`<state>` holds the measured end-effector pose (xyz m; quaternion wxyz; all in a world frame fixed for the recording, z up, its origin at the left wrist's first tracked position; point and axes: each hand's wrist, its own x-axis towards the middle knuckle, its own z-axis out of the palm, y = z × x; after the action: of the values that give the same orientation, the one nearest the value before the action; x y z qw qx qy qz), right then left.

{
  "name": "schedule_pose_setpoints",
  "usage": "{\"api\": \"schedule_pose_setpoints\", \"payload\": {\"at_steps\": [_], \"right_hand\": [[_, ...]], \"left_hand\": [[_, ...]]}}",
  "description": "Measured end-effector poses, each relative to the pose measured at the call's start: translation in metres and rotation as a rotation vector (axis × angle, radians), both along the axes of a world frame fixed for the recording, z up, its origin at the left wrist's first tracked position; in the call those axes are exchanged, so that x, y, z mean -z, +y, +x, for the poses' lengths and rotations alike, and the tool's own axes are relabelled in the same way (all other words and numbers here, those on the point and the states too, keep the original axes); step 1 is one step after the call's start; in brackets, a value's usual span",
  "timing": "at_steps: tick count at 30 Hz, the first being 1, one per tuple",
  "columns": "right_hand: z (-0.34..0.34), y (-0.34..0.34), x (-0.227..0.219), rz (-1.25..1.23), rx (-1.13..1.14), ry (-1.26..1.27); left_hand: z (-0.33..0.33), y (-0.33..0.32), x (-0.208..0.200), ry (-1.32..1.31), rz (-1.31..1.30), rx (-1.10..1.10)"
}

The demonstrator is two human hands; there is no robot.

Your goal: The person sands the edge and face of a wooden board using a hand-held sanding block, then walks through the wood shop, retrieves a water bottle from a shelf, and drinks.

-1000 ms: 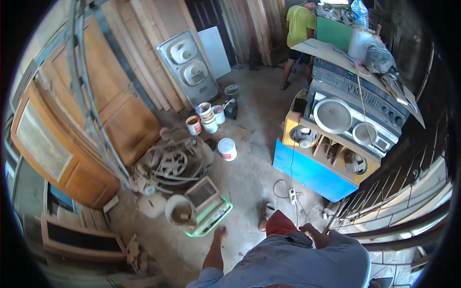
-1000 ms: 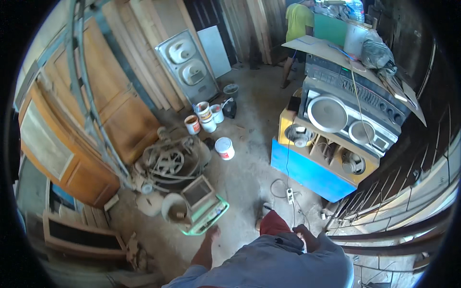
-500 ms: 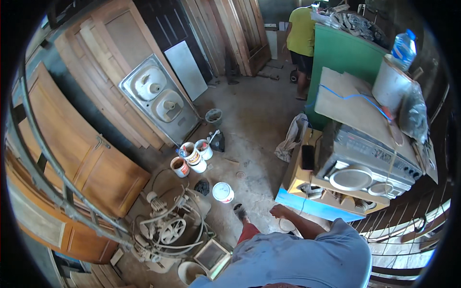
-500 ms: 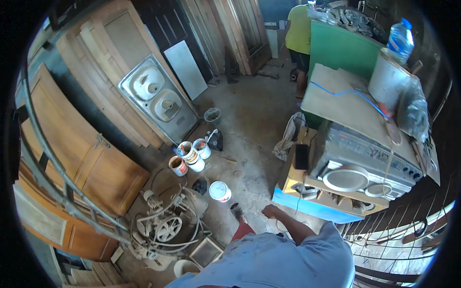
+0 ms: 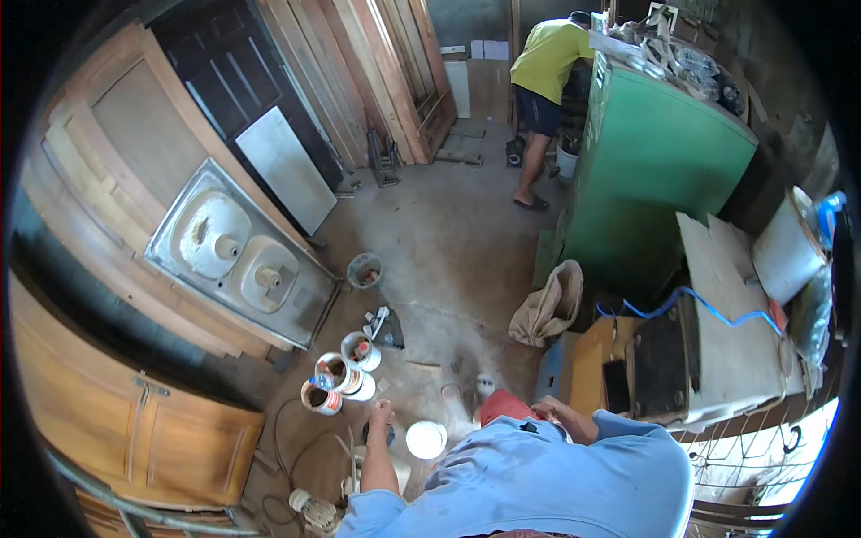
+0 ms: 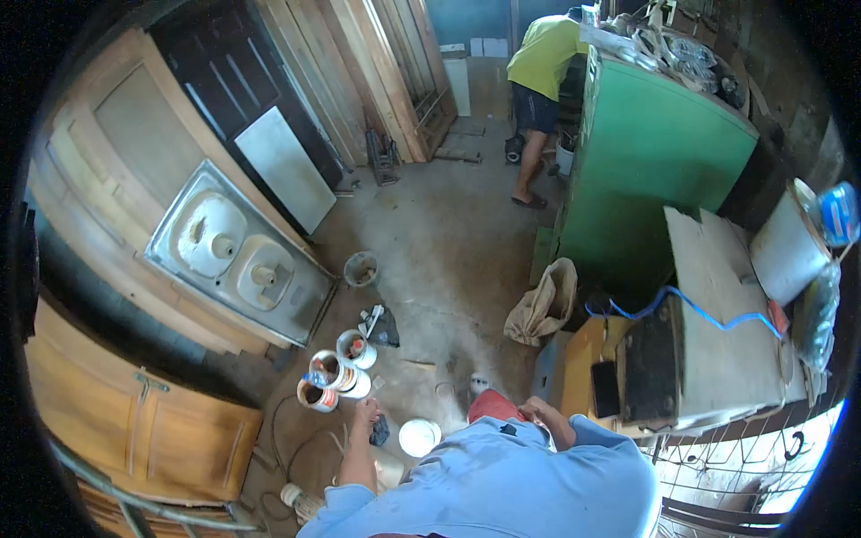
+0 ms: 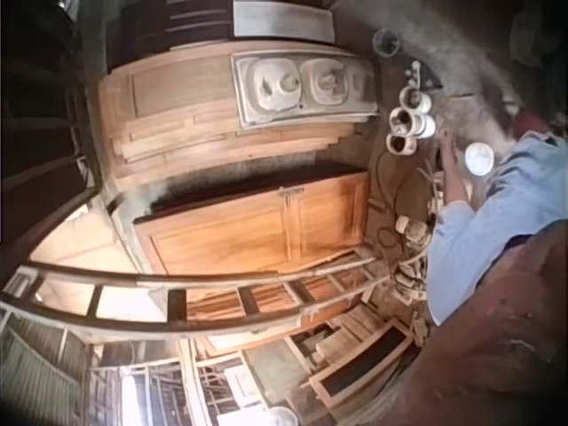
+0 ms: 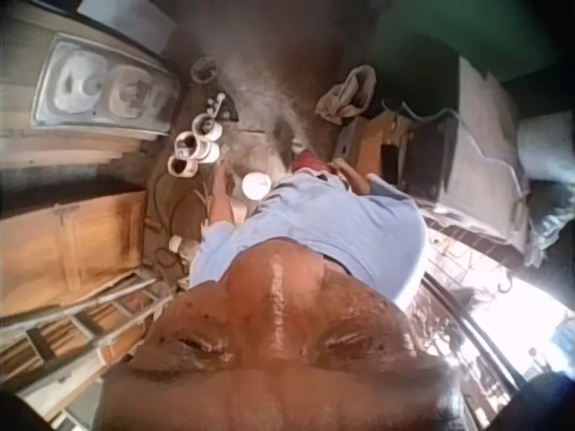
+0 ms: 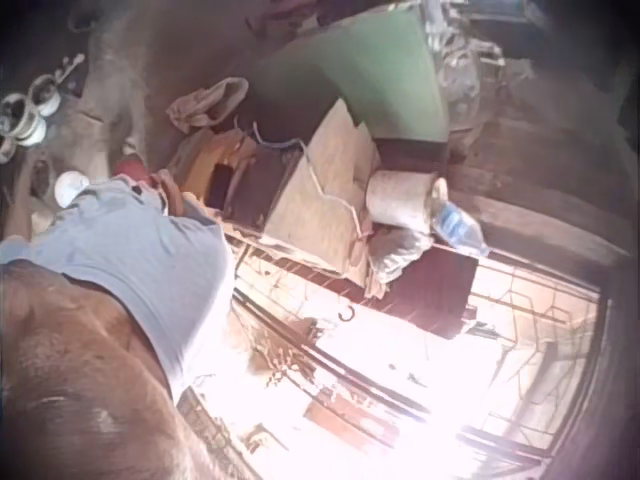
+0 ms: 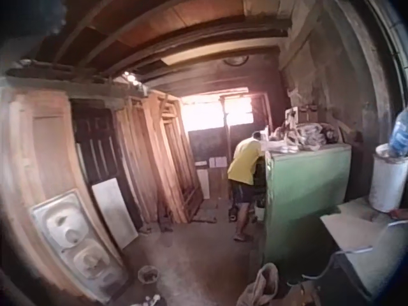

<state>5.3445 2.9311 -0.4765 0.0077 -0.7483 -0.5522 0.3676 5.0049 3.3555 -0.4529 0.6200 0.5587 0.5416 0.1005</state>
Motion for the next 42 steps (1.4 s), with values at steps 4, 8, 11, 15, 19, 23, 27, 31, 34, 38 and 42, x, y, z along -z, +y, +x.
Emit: {"api": "schedule_pose_setpoints", "payload": {"at_steps": [4, 8, 11, 15, 19, 23, 27, 31, 34, 38, 42], "right_hand": [[0.069, 0.063, 0.03, -0.201, 0.341, 0.207], [0.175, 0.135, 0.046, -0.248, 0.609, 0.182], [0.279, 0.176, 0.047, -0.039, 0.549, 0.097], [0.358, 0.302, -0.012, -0.003, 0.985, 0.337], [0.412, 0.383, -0.037, -0.008, 1.04, 0.298], [0.438, 0.459, -0.012, -0.022, 1.144, 0.237], [0.489, 0.406, 0.131, -0.105, 1.238, 0.174], [0.487, 0.511, 0.074, -0.058, 0.583, 0.185], [0.512, 0.564, 0.057, -0.034, 0.816, 0.222], [0.582, 0.639, 0.027, -0.208, 1.069, 0.374], [0.659, 0.723, -0.021, -0.17, 1.167, 0.326]], "left_hand": [[0.074, 0.07, 0.029, -0.025, -0.214, -0.012], [0.111, 0.075, 0.064, -0.126, -0.312, 0.032], [0.156, 0.076, 0.047, 0.171, -0.322, 0.381], [0.202, 0.137, 0.035, 0.296, -0.303, 0.464], [0.278, 0.226, 0.051, 0.343, -0.251, 0.539], [0.349, 0.335, 0.074, 0.398, -0.109, 0.664], [0.493, 0.45, 0.102, 0.257, 0.581, 1.288], [0.563, 0.605, 0.056, 0.479, -0.081, 0.594], [0.673, 0.689, 0.027, 0.153, -0.162, 0.411], [0.798, 0.748, 0.02, 0.013, -0.233, 0.321], [0.848, 0.755, 0.055, 0.235, -0.206, 0.5]]}}
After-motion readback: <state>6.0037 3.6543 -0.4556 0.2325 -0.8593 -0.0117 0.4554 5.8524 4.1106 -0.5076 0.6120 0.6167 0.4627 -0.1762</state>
